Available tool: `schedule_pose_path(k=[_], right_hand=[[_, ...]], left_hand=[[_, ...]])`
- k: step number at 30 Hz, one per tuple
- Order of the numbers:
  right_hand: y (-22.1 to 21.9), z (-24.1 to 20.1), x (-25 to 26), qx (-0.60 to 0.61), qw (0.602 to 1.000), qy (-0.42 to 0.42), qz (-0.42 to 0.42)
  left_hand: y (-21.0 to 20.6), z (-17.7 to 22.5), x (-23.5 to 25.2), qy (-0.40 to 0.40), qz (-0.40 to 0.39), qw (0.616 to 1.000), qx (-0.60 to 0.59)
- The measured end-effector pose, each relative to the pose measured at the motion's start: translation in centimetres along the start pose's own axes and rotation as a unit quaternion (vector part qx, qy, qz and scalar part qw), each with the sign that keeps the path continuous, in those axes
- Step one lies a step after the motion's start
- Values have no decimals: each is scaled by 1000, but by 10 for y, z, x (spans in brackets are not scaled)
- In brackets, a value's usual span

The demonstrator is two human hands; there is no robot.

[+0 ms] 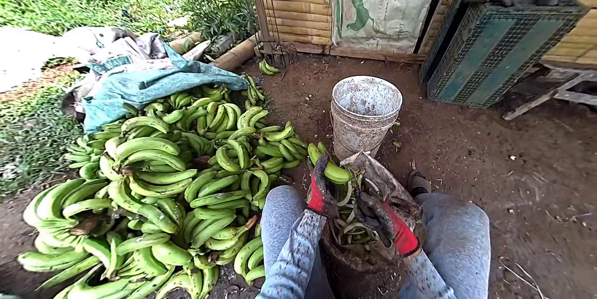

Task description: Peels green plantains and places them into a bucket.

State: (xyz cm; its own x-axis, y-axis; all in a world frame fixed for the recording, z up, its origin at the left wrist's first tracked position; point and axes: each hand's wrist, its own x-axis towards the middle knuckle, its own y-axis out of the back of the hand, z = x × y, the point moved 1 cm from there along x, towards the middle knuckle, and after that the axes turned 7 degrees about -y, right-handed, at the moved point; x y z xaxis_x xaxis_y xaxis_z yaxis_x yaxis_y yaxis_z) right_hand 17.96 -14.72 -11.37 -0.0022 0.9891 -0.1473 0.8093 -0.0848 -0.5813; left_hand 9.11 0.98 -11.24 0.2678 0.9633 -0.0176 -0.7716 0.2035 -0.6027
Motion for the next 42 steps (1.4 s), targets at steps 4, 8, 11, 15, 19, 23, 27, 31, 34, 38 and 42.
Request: schedule_pose_path(k=[4, 8, 11, 15, 19, 23, 27, 31, 34, 38, 42], right_hand=[[3, 3, -4, 71, 996, -52, -1], [-3, 6, -6, 87, 989, -77, 93], [-1, 8, -10, -5, 989, -71, 133], [4, 6, -20, 5, 996, -73, 58], [5, 6, -18, -15, 995, -65, 73], [5, 9, -9, -102, 978, -70, 169], [13, 21, -2, -121, 962, -117, 217], [14, 18, -12, -31, 982, -113, 146], [16, 29, -5, -85, 960, -110, 242], [43, 74, 14, -268, 880, -136, 367], [70, 94, 17, -335, 839, -257, 344]], left_hand=[[4, -2, -4, -2, -38, 999, 12], [11, 0, -8, -13, -128, 991, 22], [7, -4, -13, 19, -98, 995, -12], [-3, 8, -13, 77, -48, 990, -109], [-1, 4, -15, 90, -61, 984, -142], [1, 1, -21, 107, -75, 988, -85], [5, -3, -20, 89, -85, 991, 47], [9, -5, -16, 164, -59, 982, -66], [13, -20, -15, 161, -47, 986, -3], [28, -58, -11, 139, -62, 963, 224], [43, -93, -10, 169, -75, 898, 399]])
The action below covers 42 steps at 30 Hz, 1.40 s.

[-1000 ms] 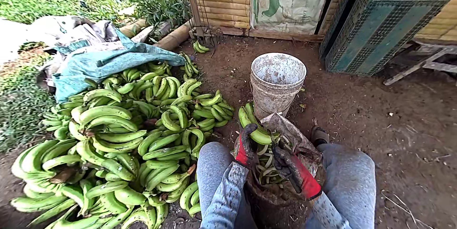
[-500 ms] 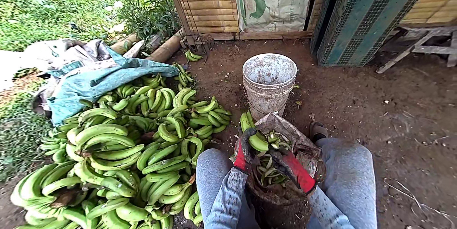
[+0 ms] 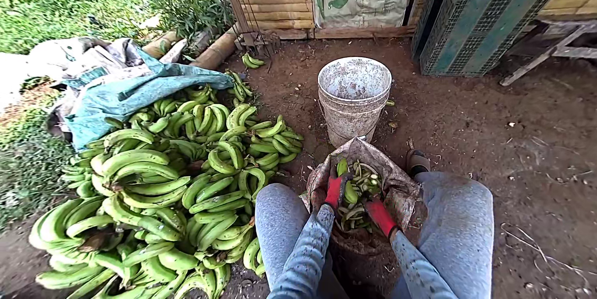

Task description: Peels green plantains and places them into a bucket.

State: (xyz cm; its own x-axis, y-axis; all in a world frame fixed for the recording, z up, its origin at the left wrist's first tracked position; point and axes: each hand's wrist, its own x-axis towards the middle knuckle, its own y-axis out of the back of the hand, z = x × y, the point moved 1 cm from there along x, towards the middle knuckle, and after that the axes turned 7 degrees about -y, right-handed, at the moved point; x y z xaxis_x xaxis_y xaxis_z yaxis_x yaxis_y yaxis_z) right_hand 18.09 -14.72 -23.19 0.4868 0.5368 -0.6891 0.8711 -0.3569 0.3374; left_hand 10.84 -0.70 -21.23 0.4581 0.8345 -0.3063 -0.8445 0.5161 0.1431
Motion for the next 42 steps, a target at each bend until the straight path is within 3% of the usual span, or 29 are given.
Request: schedule_pose_path(k=[4, 7, 9, 10, 12, 14, 16, 19, 22, 26, 31, 34, 37, 40, 42], right_hand=[[4, -4, -24, -282, 955, -65, -67], [-14, 1, -33, -373, 914, -33, -153], [-29, 1, -44, -399, 887, 3, -234], [-30, -2, -47, -402, 883, 8, -243], [-7, -20, -52, -376, 910, 8, -175], [33, -51, -61, -301, 952, 34, -50], [73, -81, -70, -197, 972, 121, 41], [93, -107, -87, -118, 955, 273, 20], [75, -110, -88, -177, 920, 347, -46], [65, -113, -63, -252, 911, 324, 49], [88, -125, -19, -181, 947, 190, 183], [79, -122, -34, -151, 944, 246, 161], [54, -98, -61, -165, 921, 350, 52], [40, -97, -70, -263, 899, 348, 22], [47, -107, -57, -279, 905, 312, 78]], left_hand=[[12, -40, 7, 90, 29, 967, 236], [28, -54, 10, 140, -14, 912, 386], [30, -50, 11, 146, -34, 902, 406], [30, -43, 11, 132, -37, 910, 390], [32, -18, 7, 61, -47, 947, 312], [35, 1, 6, -8, -27, 991, 128], [34, 30, 3, -28, -30, 996, -81], [38, 85, -18, -81, -45, 978, -187], [44, 109, -30, -96, -78, 954, -274], [47, 94, -44, -95, -99, 960, -245], [46, 57, -49, -100, -92, 988, -70], [51, 59, -37, -83, 25, 996, -7], [53, 74, -27, -108, 88, 988, -63], [57, 75, -28, -118, 77, 982, -127], [60, 73, -35, -116, -7, 992, -46]])
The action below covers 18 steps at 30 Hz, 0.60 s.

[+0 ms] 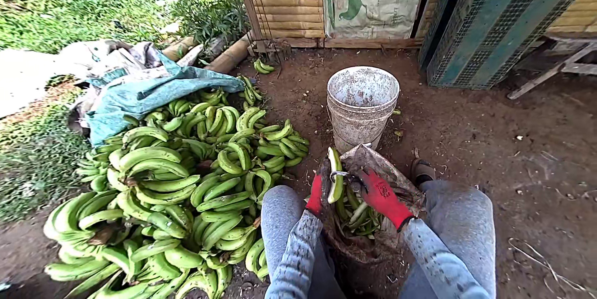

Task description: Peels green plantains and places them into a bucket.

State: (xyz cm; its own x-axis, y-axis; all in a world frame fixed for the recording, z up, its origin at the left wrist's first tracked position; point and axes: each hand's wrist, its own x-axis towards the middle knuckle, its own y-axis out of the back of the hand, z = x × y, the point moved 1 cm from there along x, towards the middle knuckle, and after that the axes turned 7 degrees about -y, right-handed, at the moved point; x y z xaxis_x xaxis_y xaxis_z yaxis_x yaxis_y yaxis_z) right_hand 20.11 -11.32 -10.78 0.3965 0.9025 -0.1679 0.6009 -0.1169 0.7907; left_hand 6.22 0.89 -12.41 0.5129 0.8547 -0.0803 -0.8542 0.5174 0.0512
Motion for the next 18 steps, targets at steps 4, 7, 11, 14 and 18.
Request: schedule_pose_path(k=[4, 7, 11, 14, 18], right_hand=[[24, 25, 35, 36, 989, -117, 88], [22, 15, 18, 64, 992, -89, 69], [-9, -8, -26, 77, 996, 13, 43], [-13, -17, -26, 22, 1000, 4, 8], [-2, -22, -14, 21, 998, -53, -1]], left_hand=[[4, -12, 1, 32, -115, 980, 161], [2, -18, 6, 30, -19, 999, 4], [-9, -8, 8, 25, 127, 981, -143], [-13, -5, 3, 17, 166, 954, -250], [-20, -1, 2, -1, 119, 924, -363]])
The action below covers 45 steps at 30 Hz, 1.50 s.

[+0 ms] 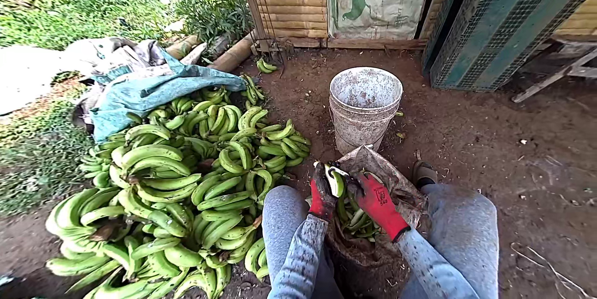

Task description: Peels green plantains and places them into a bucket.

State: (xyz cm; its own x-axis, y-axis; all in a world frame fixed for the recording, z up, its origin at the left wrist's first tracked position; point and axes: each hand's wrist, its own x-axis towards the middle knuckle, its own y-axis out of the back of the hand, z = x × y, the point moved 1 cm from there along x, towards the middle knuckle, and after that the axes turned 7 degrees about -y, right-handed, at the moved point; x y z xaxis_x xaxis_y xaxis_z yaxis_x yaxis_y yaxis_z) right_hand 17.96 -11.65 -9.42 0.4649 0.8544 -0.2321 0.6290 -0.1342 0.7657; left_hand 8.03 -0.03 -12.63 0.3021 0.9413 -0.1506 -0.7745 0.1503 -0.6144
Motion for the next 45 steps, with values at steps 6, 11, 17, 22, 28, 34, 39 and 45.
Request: schedule_pose_path(k=[6, 11, 17, 22, 28, 34, 39, 45], right_hand=[[-4, 15, 5, 0, 1000, 23, 19], [5, 29, 45, 10, 998, -61, 31], [10, 38, 43, 84, 994, -45, 62], [1, 29, 12, 66, 975, 209, 24], [-2, 17, 10, -11, 987, 155, 32], [-4, 2, 21, 17, 998, 56, 38], [-11, 20, 38, 55, 997, -38, 35], [2, 44, 49, 132, 986, -37, 95]], left_hand=[[3, 5, -1, 17, -47, 972, 228], [14, -9, -6, -17, -184, 819, 543], [12, -6, 1, -21, -114, 926, 359], [8, 16, 20, 165, -127, 967, -147], [-2, 21, 16, 89, -96, 991, 15], [8, 7, -1, -55, -89, 956, 274], [22, -9, 3, -67, -123, 902, 408], [14, -7, -3, 63, -87, 983, 148]])
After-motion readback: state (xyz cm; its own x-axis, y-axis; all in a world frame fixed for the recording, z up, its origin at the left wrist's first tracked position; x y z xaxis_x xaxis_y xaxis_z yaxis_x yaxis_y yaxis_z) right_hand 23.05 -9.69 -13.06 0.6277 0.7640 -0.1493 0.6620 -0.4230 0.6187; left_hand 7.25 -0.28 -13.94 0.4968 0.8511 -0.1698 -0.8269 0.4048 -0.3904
